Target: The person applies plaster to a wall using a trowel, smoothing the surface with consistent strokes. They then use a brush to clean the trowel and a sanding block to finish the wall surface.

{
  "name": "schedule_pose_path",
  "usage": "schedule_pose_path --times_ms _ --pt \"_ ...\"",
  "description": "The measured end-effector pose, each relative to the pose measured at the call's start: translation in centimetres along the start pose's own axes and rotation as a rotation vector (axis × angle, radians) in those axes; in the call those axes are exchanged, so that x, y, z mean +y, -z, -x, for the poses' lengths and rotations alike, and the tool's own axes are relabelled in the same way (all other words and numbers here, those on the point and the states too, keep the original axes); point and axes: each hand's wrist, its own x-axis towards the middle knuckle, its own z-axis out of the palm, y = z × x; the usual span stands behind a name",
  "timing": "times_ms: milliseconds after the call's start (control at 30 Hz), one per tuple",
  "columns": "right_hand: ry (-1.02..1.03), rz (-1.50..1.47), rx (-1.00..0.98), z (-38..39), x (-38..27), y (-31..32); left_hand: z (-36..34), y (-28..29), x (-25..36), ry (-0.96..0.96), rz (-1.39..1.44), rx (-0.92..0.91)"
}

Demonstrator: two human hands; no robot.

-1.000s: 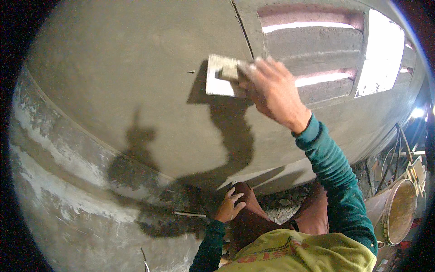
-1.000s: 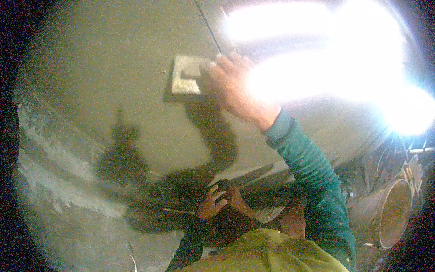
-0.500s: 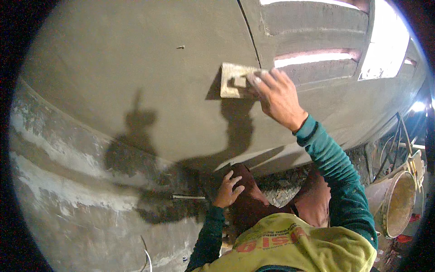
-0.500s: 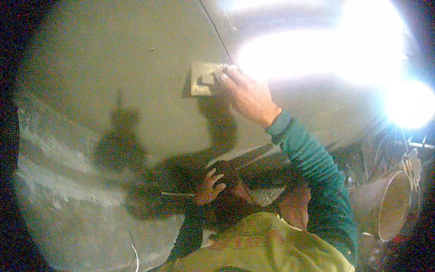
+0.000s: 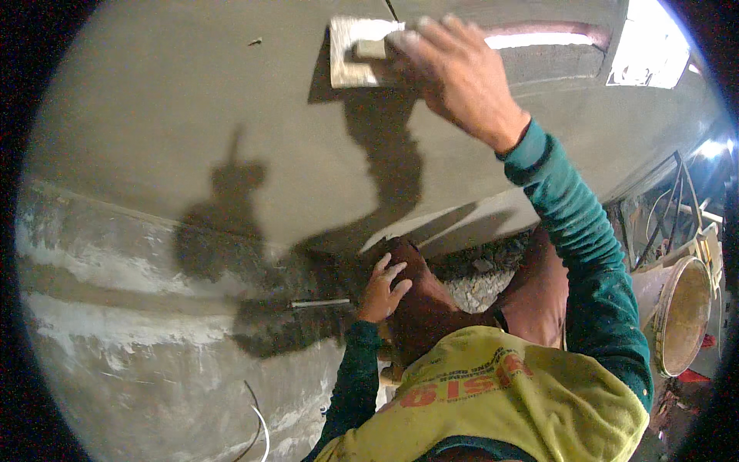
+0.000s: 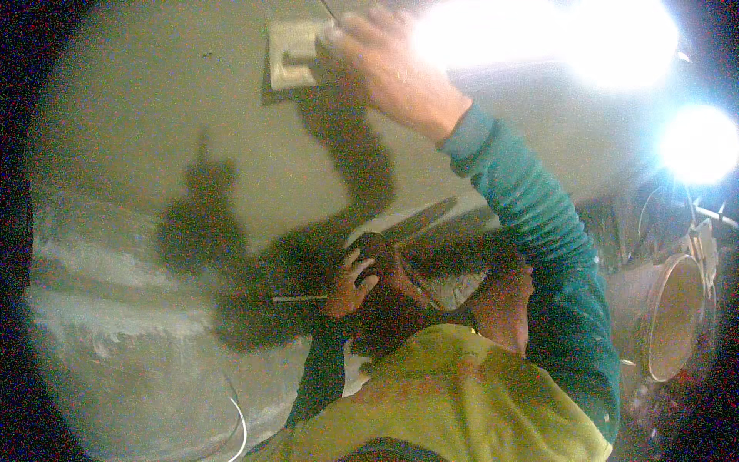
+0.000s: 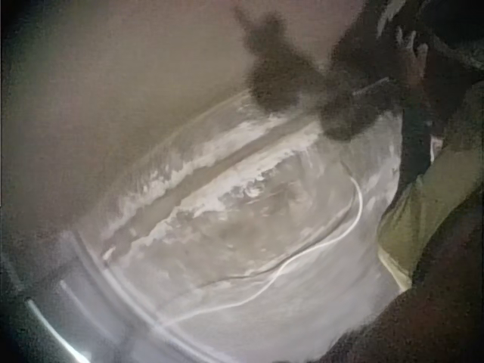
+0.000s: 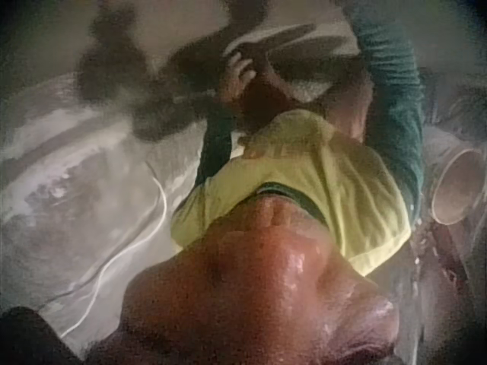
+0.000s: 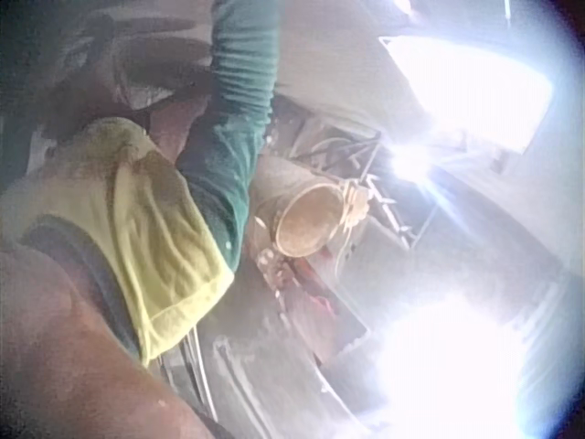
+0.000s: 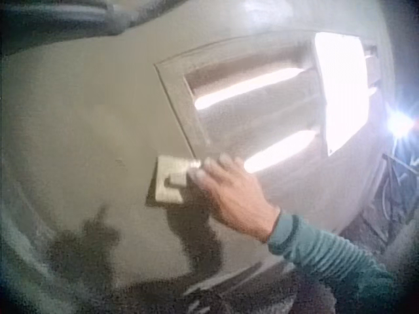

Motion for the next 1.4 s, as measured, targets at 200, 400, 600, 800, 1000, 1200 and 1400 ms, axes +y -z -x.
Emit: schedule_pose_path --times_ms 200,400,600,800,1000,1200,1400 --pt "-0.033 -0.006 -0.354 12.9 -2.8 -4.2 -0.9 -0.3 2.5 0.025 0.003 -0.038" --pt "-0.349 -0.368 -0.313 13.2 -4.4 -0.4 -1.2 1.1 4.6 0.036 -0.049 -0.126" --pt "-0.51 -0.693 -0.032 18.4 -2.8 -2.8 -8.1 1.4 8.5 -0.091 -0.064 -0.194" --pt "-0.626 -0.739 0.011 16.4 -4.0 -4.0 -13.6 -0.7 11.3 -0.164 0.056 -0.226" --pt "-0.586 -0.661 0.136 14.6 -4.5 -4.7 -12.8 -6.5 5.4 -0.32 0.061 -0.37" --pt "-0.588 -0.599 0.167 14.4 -4.5 -5.8 -10.3 -5.4 4.5 -0.333 0.039 -0.42" --pt "-0.508 -0.512 0.208 12.9 -4.1 -5.4 -9.1 -3.2 4.5 -0.352 -0.039 -0.363"
